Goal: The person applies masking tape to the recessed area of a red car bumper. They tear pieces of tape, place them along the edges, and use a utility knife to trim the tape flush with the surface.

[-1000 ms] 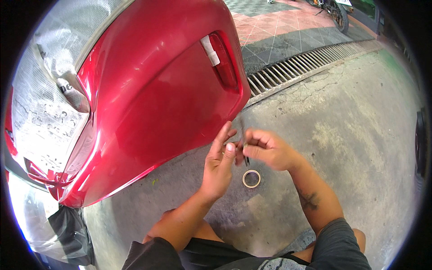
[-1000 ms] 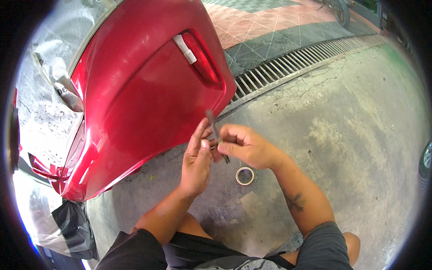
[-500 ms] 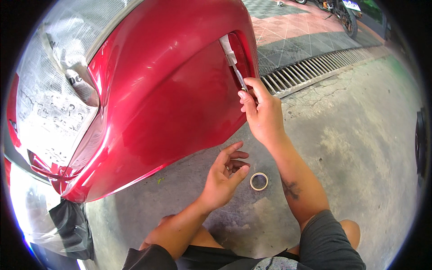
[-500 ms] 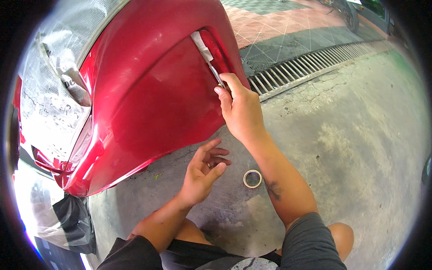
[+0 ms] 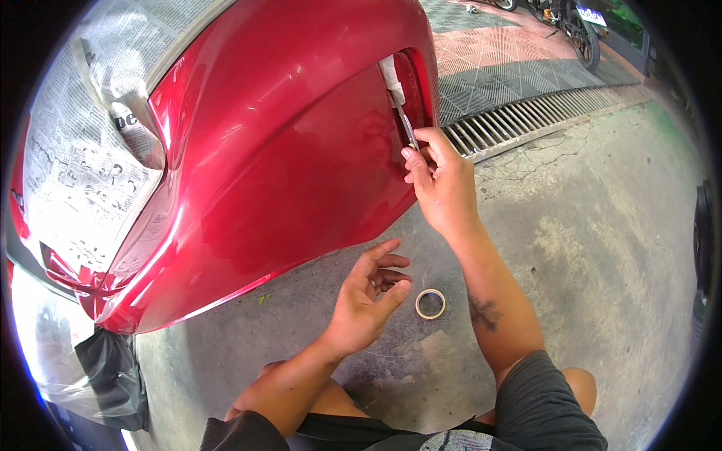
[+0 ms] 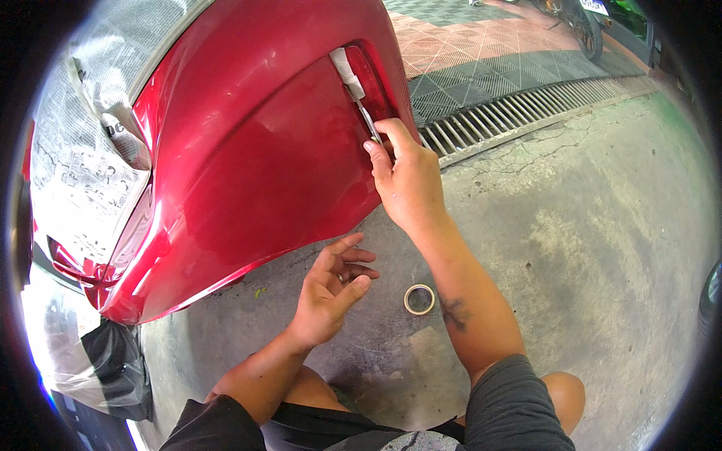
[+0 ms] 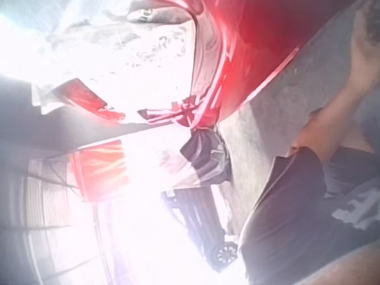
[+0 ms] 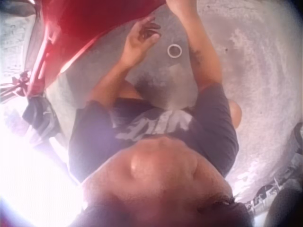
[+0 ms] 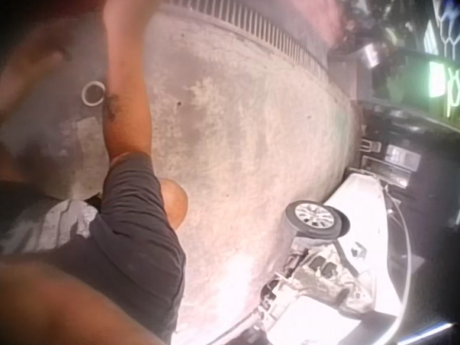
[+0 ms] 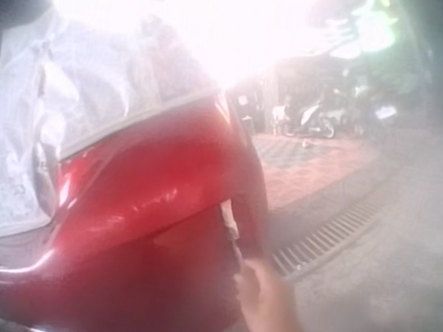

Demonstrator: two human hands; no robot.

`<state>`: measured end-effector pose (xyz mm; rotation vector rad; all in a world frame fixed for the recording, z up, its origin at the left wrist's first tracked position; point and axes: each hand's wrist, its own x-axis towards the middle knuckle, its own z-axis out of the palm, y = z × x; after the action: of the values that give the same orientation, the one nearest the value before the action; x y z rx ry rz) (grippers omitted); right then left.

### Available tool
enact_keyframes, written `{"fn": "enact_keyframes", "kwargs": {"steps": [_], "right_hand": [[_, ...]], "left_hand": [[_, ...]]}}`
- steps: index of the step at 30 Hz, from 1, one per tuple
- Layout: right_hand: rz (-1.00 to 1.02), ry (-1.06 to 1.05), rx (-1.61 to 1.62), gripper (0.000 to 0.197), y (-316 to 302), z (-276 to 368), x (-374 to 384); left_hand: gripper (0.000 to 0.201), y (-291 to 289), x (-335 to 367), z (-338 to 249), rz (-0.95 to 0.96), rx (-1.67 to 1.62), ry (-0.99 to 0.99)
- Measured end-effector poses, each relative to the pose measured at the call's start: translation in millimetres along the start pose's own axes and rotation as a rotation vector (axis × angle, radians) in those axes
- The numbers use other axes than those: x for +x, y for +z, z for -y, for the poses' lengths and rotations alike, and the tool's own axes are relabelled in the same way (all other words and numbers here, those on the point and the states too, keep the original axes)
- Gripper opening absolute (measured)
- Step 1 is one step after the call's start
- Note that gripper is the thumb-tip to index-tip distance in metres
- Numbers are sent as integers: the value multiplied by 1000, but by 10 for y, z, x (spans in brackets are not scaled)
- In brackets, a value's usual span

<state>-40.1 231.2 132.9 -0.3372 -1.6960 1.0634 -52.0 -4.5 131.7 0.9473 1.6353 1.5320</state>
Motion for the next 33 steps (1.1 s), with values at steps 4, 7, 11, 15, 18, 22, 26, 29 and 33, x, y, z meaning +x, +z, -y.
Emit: {"fn": "enact_keyframes", "kwargs": {"steps": [4,7,11,15,18,22,26,29,33], "right_hand": [[7,93,29,17,23,38,-42],[9,94,21,18,14,3,-78],[-3,54,-12,18,13,-72,-114],[-2,54,-31,18,-7,-110,-143],[11,78,-41,18,-34,-110,-148],[40,122,-72,18,-94,10,-149],[6,-11,-118,17,-148,3,-215],[-64,-57,-37,19,-145,21,-207],[-50,-53,20,21,-127,174,-33]], "left_hand": [[71,13,-1,-2,0,-7,-17],[71,20,3,24,12,-17,-12],[71,37,5,24,17,-40,-9],[72,48,6,19,22,-39,-12],[72,50,8,19,23,-31,-9],[72,54,-2,19,21,-42,-5],[72,55,1,39,29,-32,-5],[72,84,8,35,30,-24,15],[72,80,2,33,29,-7,18]]}}
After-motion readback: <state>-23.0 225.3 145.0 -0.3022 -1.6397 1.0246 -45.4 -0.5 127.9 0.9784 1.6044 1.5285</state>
